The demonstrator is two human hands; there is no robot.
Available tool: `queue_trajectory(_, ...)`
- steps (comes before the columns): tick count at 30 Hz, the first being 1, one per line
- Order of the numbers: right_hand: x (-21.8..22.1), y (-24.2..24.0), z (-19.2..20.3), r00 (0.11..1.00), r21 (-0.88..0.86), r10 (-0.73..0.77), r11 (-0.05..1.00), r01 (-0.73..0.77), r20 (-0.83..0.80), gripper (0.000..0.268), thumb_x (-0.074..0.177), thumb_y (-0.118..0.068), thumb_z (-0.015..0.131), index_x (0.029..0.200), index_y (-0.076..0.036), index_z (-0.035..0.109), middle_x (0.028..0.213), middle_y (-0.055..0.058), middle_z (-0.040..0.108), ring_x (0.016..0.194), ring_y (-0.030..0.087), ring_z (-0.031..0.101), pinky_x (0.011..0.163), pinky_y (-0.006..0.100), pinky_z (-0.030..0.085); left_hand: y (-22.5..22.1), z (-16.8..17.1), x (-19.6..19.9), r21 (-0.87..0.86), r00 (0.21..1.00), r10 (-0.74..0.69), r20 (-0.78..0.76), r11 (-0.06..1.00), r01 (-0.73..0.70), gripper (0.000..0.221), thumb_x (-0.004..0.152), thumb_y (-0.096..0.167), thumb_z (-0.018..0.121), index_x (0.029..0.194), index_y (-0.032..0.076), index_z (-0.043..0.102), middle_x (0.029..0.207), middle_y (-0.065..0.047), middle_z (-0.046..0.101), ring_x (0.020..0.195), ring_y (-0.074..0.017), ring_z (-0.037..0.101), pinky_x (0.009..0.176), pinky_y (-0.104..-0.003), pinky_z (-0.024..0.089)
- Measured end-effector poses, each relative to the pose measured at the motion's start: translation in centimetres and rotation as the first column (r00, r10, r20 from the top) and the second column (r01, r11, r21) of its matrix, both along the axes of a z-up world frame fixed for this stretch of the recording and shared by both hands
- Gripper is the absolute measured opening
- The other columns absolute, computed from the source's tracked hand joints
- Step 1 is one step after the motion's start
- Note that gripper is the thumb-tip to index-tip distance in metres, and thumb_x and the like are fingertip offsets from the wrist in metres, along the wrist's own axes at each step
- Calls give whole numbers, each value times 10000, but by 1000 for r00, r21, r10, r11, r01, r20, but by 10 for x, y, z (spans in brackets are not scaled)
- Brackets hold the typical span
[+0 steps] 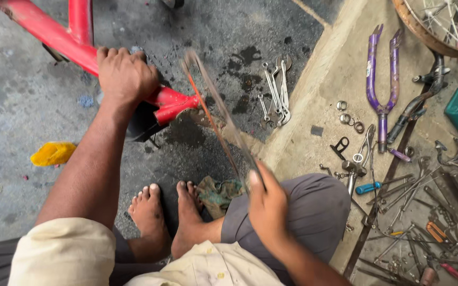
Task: The person saws a metal component on a bicycle frame using a hacksaw and periodically applies a lubricant or cleaning agent from a yellow container.
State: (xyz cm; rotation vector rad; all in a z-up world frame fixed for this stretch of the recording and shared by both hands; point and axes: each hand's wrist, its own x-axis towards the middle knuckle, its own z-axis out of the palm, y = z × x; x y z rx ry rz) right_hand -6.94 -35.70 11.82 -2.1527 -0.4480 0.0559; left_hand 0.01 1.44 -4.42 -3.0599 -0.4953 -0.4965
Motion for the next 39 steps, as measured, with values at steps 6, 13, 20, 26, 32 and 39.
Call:
queue_trajectory(6, 62, 90, -55, 997, -51, 16, 999, -12, 79, 283, 1064, -136, 592, 1299, -1, 671, 859, 217, 706, 769, 281, 679, 687, 378, 519, -3, 21, -3, 10, 998, -24, 66, 1000, 23, 318, 926, 364, 587, 894, 103, 766, 945, -167, 718, 962, -341, 656, 1023, -489, 385)
queue_trajectory(13, -36, -47, -32, 996, -130, -61, 990, 52, -65, 326, 997, -120, 590, 1288, 19, 637, 996, 197, 753, 868, 218, 753, 761, 339, 577, -6, 15, 2, -51, 1000, 14, -13, 999, -14, 336, 936, 344, 574, 934, 70, 767, 956, -197, 714, 976, -362, 651, 1033, -495, 360)
queue_trajectory(20, 66, 81, -39, 997, -70, 7, 998, -2, 76, 286, 1044, -156, 592, 1271, -2, 673, 937, 255, 718, 877, 424, 694, 723, 440, 538, -20, 16, 6, -58, 1000, -6, -29, 998, 4, 327, 870, 349, 583, 911, 86, 774, 873, -195, 711, 936, -348, 661, 1035, -493, 362)
queue_trajectory(26, 36, 35, -40, 978, 117, 111, 984, -133, 179, 294, 1116, -138, 558, 1348, 38, 599, 1118, 218, 726, 987, 272, 718, 866, 386, 553, -6, 15, 9, -37, 986, -47, 157, 998, 53, 319, 909, 345, 593, 965, 97, 786, 945, -171, 720, 964, -342, 659, 999, -485, 381)
queue_trajectory(32, -40, -45, -21, 970, -166, -163, 977, 133, -182, 330, 993, -121, 585, 1285, 7, 670, 731, 136, 673, 576, 147, 587, 551, 313, 505, -2, 10, 2, -33, 1000, 8, -14, 999, -9, 318, 902, 358, 589, 881, 101, 775, 874, -176, 716, 906, -334, 668, 975, -483, 388)
queue_trajectory(39, -14, -33, -22, 999, -34, -23, 999, 24, 28, 310, 1029, -118, 574, 1289, 40, 637, 924, 158, 737, 790, 182, 705, 700, 331, 563, 0, 25, 21, 26, 998, -12, -57, 1000, 13, 352, 834, 367, 546, 972, 167, 801, 838, -191, 730, 848, -324, 685, 956, -546, 374)
